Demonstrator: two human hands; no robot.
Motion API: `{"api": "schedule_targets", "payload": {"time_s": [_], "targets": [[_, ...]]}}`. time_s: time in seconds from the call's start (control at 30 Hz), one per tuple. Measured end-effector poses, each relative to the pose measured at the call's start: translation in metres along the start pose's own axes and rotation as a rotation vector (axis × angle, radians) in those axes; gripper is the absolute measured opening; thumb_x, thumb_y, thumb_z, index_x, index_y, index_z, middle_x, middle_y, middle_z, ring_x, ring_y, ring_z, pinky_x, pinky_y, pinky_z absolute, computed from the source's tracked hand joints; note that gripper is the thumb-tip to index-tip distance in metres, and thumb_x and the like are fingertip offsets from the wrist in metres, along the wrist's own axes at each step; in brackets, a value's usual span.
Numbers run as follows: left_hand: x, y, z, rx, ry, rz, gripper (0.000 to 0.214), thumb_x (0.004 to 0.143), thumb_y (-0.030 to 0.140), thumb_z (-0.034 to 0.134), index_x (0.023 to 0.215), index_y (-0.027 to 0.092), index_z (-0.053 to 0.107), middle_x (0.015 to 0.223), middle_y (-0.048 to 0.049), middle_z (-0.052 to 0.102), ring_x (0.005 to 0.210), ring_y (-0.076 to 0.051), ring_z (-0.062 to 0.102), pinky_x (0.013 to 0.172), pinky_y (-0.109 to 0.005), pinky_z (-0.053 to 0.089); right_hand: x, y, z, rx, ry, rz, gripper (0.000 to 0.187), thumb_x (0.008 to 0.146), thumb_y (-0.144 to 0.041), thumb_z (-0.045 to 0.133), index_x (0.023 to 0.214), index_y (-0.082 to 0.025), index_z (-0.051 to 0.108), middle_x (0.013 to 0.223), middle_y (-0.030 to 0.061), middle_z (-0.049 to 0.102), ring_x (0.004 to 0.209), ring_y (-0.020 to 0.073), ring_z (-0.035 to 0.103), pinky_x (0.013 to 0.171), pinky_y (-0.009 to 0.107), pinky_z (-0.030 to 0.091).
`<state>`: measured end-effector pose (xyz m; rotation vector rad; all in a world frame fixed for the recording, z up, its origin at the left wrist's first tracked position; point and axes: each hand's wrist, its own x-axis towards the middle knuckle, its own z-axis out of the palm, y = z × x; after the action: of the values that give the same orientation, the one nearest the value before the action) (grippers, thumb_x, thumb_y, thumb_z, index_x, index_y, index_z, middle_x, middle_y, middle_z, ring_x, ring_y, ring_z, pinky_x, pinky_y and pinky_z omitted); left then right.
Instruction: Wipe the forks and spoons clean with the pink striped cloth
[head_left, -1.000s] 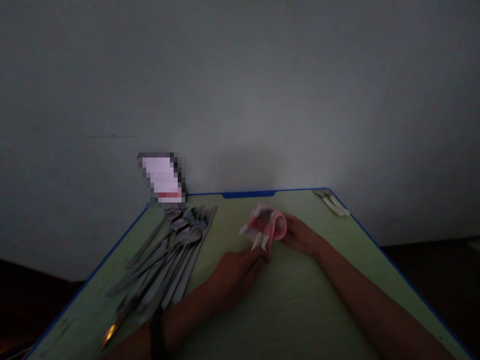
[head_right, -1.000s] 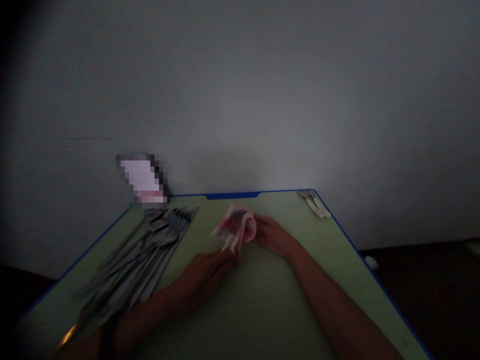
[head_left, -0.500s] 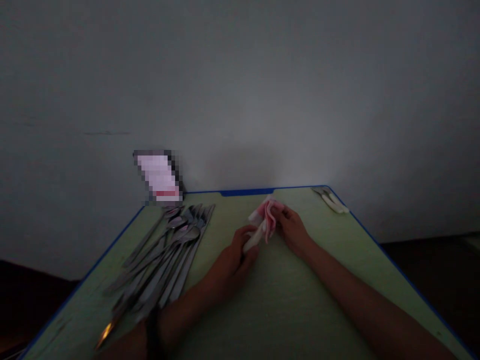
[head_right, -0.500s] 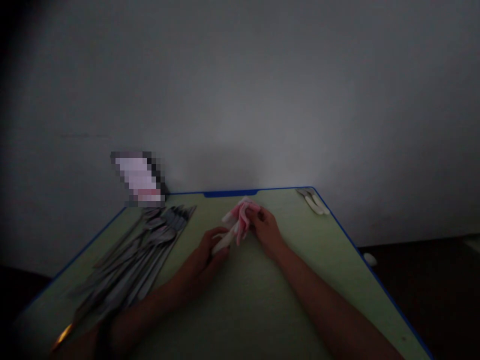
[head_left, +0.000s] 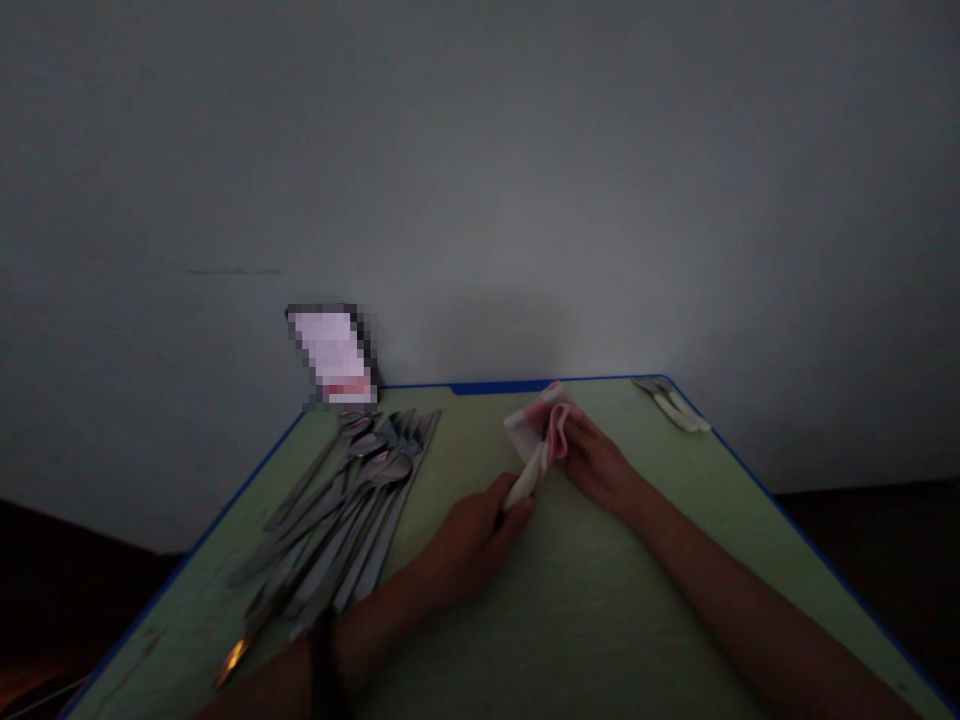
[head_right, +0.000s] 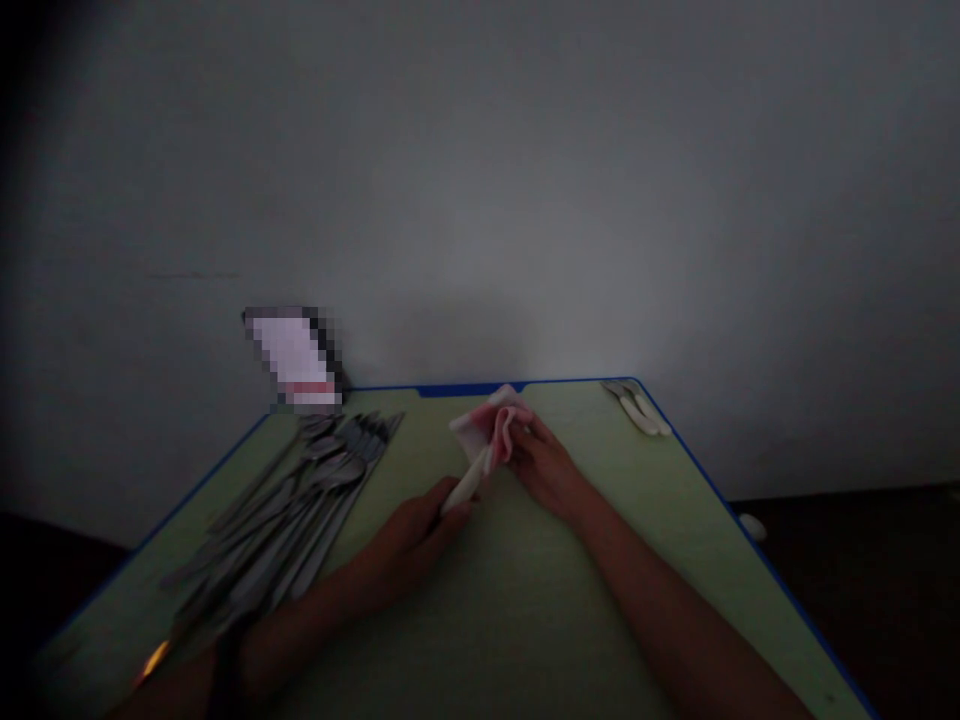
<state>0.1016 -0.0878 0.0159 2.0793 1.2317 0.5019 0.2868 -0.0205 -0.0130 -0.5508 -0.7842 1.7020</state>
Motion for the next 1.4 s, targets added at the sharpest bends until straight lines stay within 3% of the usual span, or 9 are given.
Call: {"api": "schedule_targets", "payload": {"time_s": [0.17, 0.33, 0.67, 0.87, 1.07, 1.23, 1.4], "targets": [[0.000, -0.003, 0.000, 0.017, -0.024, -0.024, 0.033, 0.091, 0.044, 0.027, 0.089, 0.018, 0.047, 0.072, -0.0008, 0.057, 0.065, -0.015, 0.054, 0.057, -0.024, 0.038, 0.006, 0.003, -0.006, 0.053, 0.057, 0.040, 0.012, 0.079, -0.029, 0.057, 0.083, -0.019, 0.063, 0.077, -0.0013, 0.064, 0.069, 0.0112, 0.057, 0.065, 0.025, 0.046], [-0.001, -0.003, 0.000, 0.010, -0.032, -0.025, 0.035, 0.091, 0.045, 0.025, 0.091, 0.017, 0.047, 0.074, -0.0014, 0.058, 0.065, -0.015, 0.054, 0.057, -0.024, 0.038, 0.007, 0.001, 0.000, 0.097, 0.044, 0.025, 0.024, 0.081, -0.039, 0.051, 0.093, -0.021, 0.061, 0.081, 0.0002, 0.066, 0.078, 0.0167, 0.059, 0.071, 0.031, 0.048], [-0.005, 0.001, -0.002, 0.109, -0.071, 0.017, 0.033, 0.092, 0.042, 0.026, 0.085, 0.018, 0.047, 0.073, -0.0019, 0.059, 0.065, -0.015, 0.055, 0.057, -0.023, 0.037, 0.000, 0.006, 0.002, -0.201, 0.052, -0.002, 0.020, 0.069, -0.031, 0.069, 0.084, -0.020, 0.063, 0.077, -0.0008, 0.064, 0.070, 0.0108, 0.058, 0.069, 0.023, 0.045], [-0.005, 0.000, -0.001, 0.116, -0.072, 0.025, 0.034, 0.092, 0.042, 0.026, 0.086, 0.017, 0.048, 0.071, -0.0016, 0.058, 0.063, -0.015, 0.054, 0.057, -0.024, 0.037, -0.003, 0.001, 0.004, -0.251, -0.044, 0.060, 0.023, 0.070, -0.032, 0.068, 0.086, -0.016, 0.063, 0.085, 0.0044, 0.066, 0.075, 0.0145, 0.059, 0.074, 0.028, 0.046], [-0.003, -0.001, 0.001, 0.099, -0.057, 0.010, 0.035, 0.091, 0.044, 0.026, 0.091, 0.017, 0.049, 0.072, -0.0021, 0.058, 0.064, -0.015, 0.054, 0.058, -0.024, 0.038, -0.001, 0.006, 0.003, -0.333, 0.019, 0.023, 0.026, 0.074, -0.038, 0.062, 0.087, -0.016, 0.062, 0.076, 0.0026, 0.065, 0.068, 0.0130, 0.058, 0.065, 0.025, 0.045], [0.000, -0.003, 0.002, 0.010, 0.015, -0.041, 0.037, 0.091, 0.046, 0.024, 0.093, 0.017, 0.048, 0.076, -0.0027, 0.058, 0.066, -0.015, 0.054, 0.059, -0.024, 0.039, 0.005, 0.002, 0.005, -0.039, 0.045, 0.044, 0.032, 0.078, -0.050, 0.052, 0.088, -0.021, 0.062, 0.074, 0.0010, 0.066, 0.072, 0.0161, 0.061, 0.068, 0.030, 0.047], [0.001, -0.003, 0.001, -0.009, -0.007, -0.062, 0.039, 0.091, 0.047, 0.023, 0.091, 0.017, 0.048, 0.075, -0.0025, 0.057, 0.066, -0.015, 0.053, 0.059, -0.024, 0.040, 0.005, -0.005, 0.004, 0.085, 0.031, 0.038, 0.022, 0.078, -0.038, 0.049, 0.077, -0.021, 0.062, 0.076, 0.0015, 0.067, 0.080, 0.0193, 0.062, 0.073, 0.034, 0.048]]}}
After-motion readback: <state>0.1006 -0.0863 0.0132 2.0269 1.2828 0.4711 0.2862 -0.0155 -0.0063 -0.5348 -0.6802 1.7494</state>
